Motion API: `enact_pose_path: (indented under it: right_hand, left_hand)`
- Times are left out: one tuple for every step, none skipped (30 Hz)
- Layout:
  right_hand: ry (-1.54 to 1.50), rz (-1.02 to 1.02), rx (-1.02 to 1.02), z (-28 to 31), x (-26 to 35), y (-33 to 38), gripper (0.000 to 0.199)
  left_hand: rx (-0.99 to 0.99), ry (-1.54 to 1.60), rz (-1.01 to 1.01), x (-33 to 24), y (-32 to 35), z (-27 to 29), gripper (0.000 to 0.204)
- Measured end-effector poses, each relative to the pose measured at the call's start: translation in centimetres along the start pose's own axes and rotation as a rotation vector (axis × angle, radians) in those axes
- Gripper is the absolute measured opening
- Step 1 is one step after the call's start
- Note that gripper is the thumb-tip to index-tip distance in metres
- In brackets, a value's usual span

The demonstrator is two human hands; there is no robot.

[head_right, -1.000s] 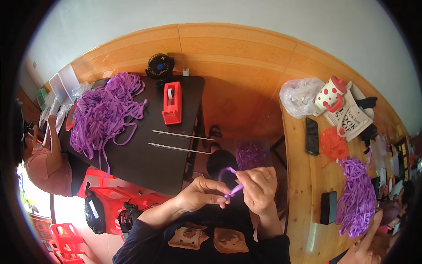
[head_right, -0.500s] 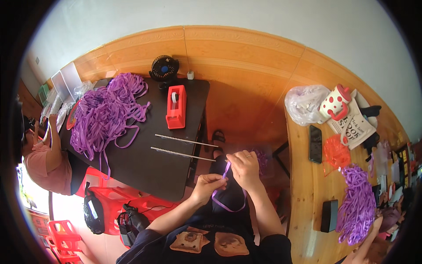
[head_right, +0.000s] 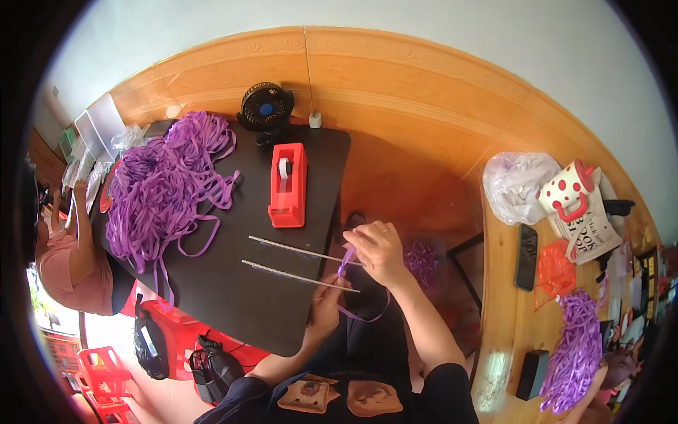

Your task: Making decorative bows using purple ribbon and a custom rod-based jig.

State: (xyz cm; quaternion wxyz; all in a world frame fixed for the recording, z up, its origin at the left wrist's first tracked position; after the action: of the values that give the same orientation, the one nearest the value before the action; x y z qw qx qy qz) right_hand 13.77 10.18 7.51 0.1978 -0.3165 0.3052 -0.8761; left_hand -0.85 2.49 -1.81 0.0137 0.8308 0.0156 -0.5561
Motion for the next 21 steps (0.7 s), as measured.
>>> enact_pose_path:
  right_hand:
    - [-0.031, 0.004, -0.004, -0.6, -0.2, -0.1, 0.03]
    - [-0.048, 0.003, -0.02, -1.3, -0.3, -0.2, 0.03]
    - [-0.054, -0.01, -0.007, -1.9, -0.6, -0.3, 0.029]
    - [-0.068, -0.022, -0.002, -2.5, -0.8, -0.3, 0.028]
    - [-0.081, -0.035, 0.004, -3.0, -1.1, -0.1, 0.028]
    - [-0.087, -0.048, 0.024, -3.6, -1.4, 0.1, 0.026]
    - [-0.092, -0.063, 0.045, -4.1, -1.6, 0.5, 0.025]
    - [-0.103, -0.094, 0.075, -4.7, -1.8, 1.1, 0.024]
    - [-0.115, -0.102, 0.075, -5.3, -1.9, 1.8, 0.024]
    - [-0.133, -0.124, 0.086, -5.8, -1.7, 2.8, 0.024]
    - [-0.151, -0.144, 0.098, -6.1, -1.5, 3.9, 0.024]
    - [-0.158, -0.187, 0.192, -6.3, -1.4, 5.2, 0.026]
    - [-0.204, -0.191, 0.199, -6.4, -0.9, 6.5, 0.026]
    - [-0.245, -0.209, 0.221, -6.6, -0.4, 7.7, 0.027]
    - [-0.319, -0.183, 0.176, -6.6, 0.2, 8.6, 0.028]
    - [-0.296, -0.213, 0.18, -6.5, 1.0, 9.7, 0.03]
    - [-0.379, -0.294, 0.214, -6.3, 1.8, 11.0, 0.031]
    - [-0.465, -0.353, 0.22, -6.2, 2.6, 11.9, 0.033]
    - [-0.528, -0.443, 0.261, -6.1, 3.3, 12.9, 0.034]
    - [-0.531, -0.382, 0.217, -5.9, 4.1, 13.6, 0.034]
    - [-0.628, -0.55, 0.294, -5.8, 5.0, 15.0, 0.032]
  left_hand:
    - [-0.016, -0.005, 0.001, -0.1, -0.2, 0.0, 0.022]
    - [-0.032, -0.029, 0.0, -0.3, -0.4, 0.0, 0.022]
    - [-0.048, -0.075, -0.009, -0.5, -0.6, 0.0, 0.022]
    - [-0.064, -0.053, 0.015, -0.7, -0.7, 0.0, 0.023]
    - [-0.08, -0.054, 0.035, -0.8, -0.8, 0.0, 0.023]
    - [-0.093, -0.071, 0.039, -0.8, -1.0, 0.0, 0.023]
    - [-0.093, -0.039, 0.046, -0.8, -0.9, -0.1, 0.022]
    - [-0.09, -0.026, 0.041, -0.8, -0.9, -0.1, 0.022]
    - [-0.083, -0.028, 0.027, -0.8, -0.7, 0.0, 0.021]
    - [-0.08, -0.001, 0.027, -0.7, -0.4, 0.0, 0.02]
    - [-0.076, 0.01, 0.018, -0.6, 0.0, 0.1, 0.02]
    - [-0.072, 0.021, 0.01, -0.5, 0.5, 0.3, 0.019]
    - [-0.031, 0.056, 0.042, -0.4, 1.3, 0.5, 0.019]
    - [0.009, 0.086, 0.077, -0.4, 2.2, 0.8, 0.019]
    - [0.062, 0.144, 0.085, -0.5, 3.0, 0.9, 0.019]
    - [0.049, 0.161, 0.136, -0.5, 3.9, 1.0, 0.021]
    - [0.064, 0.149, 0.172, -0.6, 5.0, 1.4, 0.022]
    - [0.087, 0.144, 0.2, -0.8, 5.8, 1.9, 0.022]
    - [0.118, 0.135, 0.213, -1.1, 6.5, 2.4, 0.022]
    - [0.143, 0.149, 0.256, -1.5, 7.2, 3.0, 0.023]
    - [0.177, 0.158, 0.287, -2.0, 8.1, 3.6, 0.023]
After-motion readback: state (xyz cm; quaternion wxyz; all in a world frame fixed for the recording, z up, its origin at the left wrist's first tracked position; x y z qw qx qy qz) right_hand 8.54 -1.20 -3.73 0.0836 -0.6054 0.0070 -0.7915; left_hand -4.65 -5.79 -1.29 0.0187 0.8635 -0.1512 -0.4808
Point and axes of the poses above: each hand's wrist, its own y-axis away from the middle knuckle, its own z-axis out of the back of the hand, x = y × z, the point moved 2 cm from there along -y, towards the middle knuckle, and after that the axes turned 10 degrees about -z, right-handed, at the moved point
